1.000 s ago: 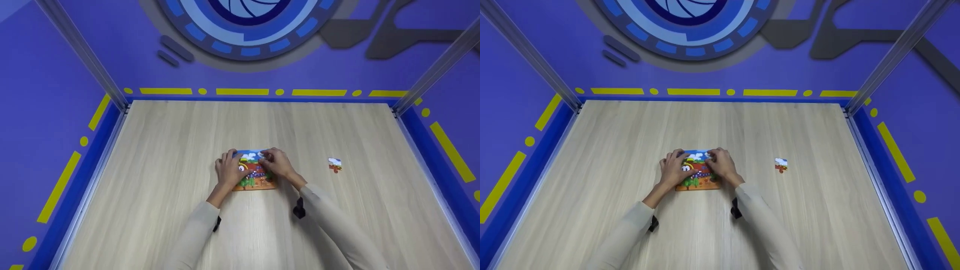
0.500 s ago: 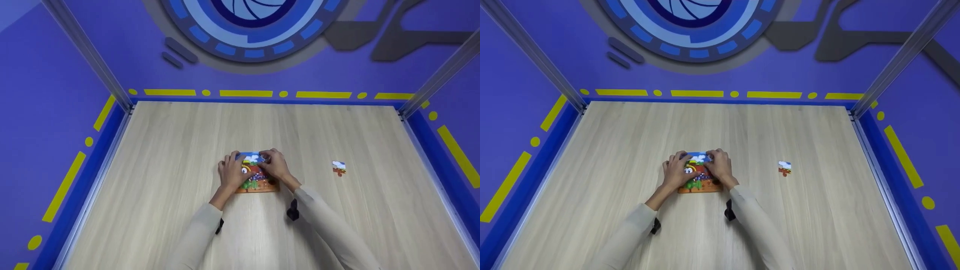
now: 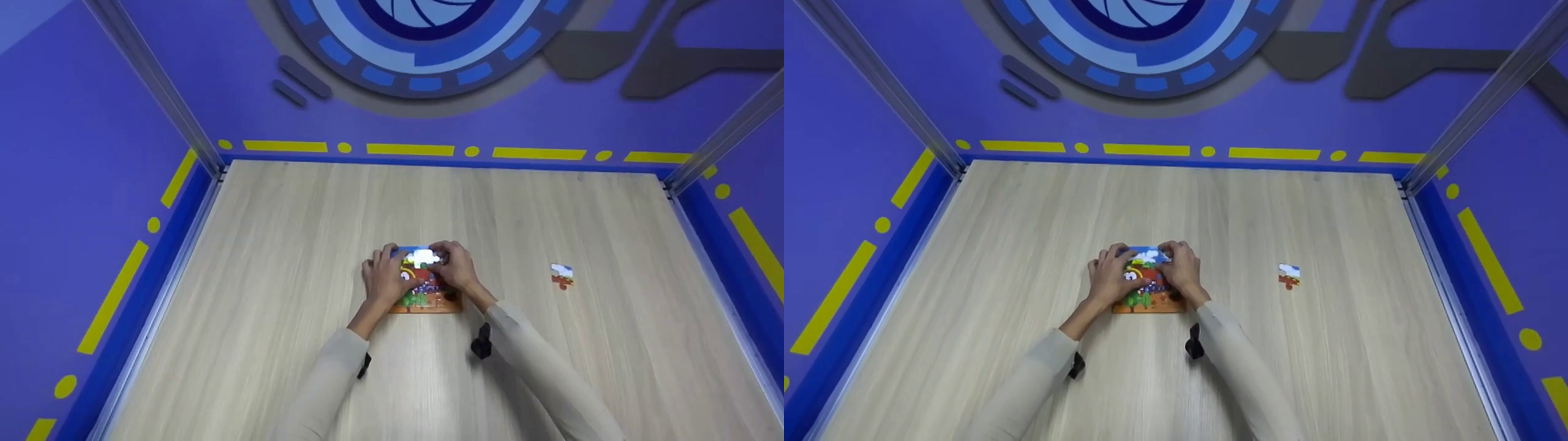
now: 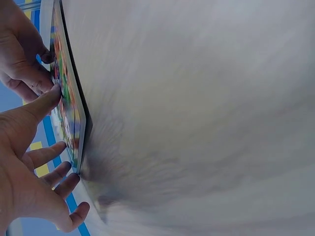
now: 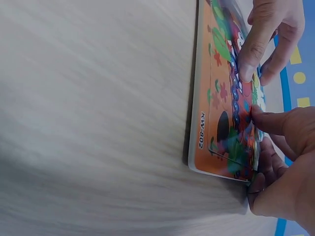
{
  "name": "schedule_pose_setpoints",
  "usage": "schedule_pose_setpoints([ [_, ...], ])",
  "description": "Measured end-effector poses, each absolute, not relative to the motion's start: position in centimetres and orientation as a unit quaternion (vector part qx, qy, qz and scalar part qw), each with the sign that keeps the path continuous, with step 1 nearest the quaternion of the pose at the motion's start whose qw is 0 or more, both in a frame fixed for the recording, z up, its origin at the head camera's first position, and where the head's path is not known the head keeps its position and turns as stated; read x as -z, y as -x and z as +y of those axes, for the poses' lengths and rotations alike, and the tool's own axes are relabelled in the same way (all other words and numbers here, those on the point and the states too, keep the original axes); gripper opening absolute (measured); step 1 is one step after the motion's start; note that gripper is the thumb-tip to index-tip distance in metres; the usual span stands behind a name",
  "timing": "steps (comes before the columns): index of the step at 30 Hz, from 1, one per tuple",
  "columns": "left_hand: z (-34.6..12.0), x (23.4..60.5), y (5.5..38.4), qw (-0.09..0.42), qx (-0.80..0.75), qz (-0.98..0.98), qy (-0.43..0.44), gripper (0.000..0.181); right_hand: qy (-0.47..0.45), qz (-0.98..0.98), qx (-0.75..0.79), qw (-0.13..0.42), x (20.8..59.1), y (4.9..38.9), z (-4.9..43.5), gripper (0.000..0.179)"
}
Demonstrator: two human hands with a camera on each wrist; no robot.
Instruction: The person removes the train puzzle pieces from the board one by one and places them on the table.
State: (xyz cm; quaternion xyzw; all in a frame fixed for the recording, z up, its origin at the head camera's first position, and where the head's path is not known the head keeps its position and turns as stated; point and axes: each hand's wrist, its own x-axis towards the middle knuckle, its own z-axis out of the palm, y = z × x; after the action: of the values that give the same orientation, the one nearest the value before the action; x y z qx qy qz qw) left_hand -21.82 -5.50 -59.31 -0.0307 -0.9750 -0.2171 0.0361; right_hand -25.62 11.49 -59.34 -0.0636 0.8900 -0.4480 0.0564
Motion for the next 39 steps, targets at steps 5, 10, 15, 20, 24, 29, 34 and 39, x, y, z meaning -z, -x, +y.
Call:
schedule_pose_setpoints([
  [5,-5.4,59.1,22.0,0.029,0.223,-0.974,0.030,0.072,0.063,0.882,0.463,0.057,59.2,25.7,11.8,0.034],
  [10,-5.6,59.2,22.0,0.021,0.231,-0.972,0.025,0.072,0.075,0.873,0.479,0.048,59.2,25.5,11.8,0.029],
  [15,-5.6,59.0,21.9,0.019,0.228,-0.973,0.028,0.073,0.073,0.865,0.496,0.028,59.4,25.2,11.9,0.023],
  [20,-5.6,59.1,21.9,0.030,0.230,-0.972,0.029,0.074,0.073,0.864,0.498,0.013,59.2,25.0,12.0,0.023],
  [24,-5.6,59.1,21.9,0.030,0.252,-0.967,0.031,0.073,0.066,0.863,0.500,0.007,58.7,24.9,12.5,0.024],
  [29,-5.6,59.1,21.8,0.025,0.260,-0.965,0.030,0.071,0.050,0.864,0.501,0.001,58.1,25.0,13.6,0.024],
  [34,-5.8,59.0,21.7,0.029,0.253,-0.966,0.031,0.071,0.039,0.865,0.500,-0.011,57.7,25.3,15.5,0.024],
  [39,-5.7,59.0,21.8,0.033,0.255,-0.966,0.037,0.071,0.034,0.866,0.498,-0.022,57.3,25.2,18.5,0.024],
])
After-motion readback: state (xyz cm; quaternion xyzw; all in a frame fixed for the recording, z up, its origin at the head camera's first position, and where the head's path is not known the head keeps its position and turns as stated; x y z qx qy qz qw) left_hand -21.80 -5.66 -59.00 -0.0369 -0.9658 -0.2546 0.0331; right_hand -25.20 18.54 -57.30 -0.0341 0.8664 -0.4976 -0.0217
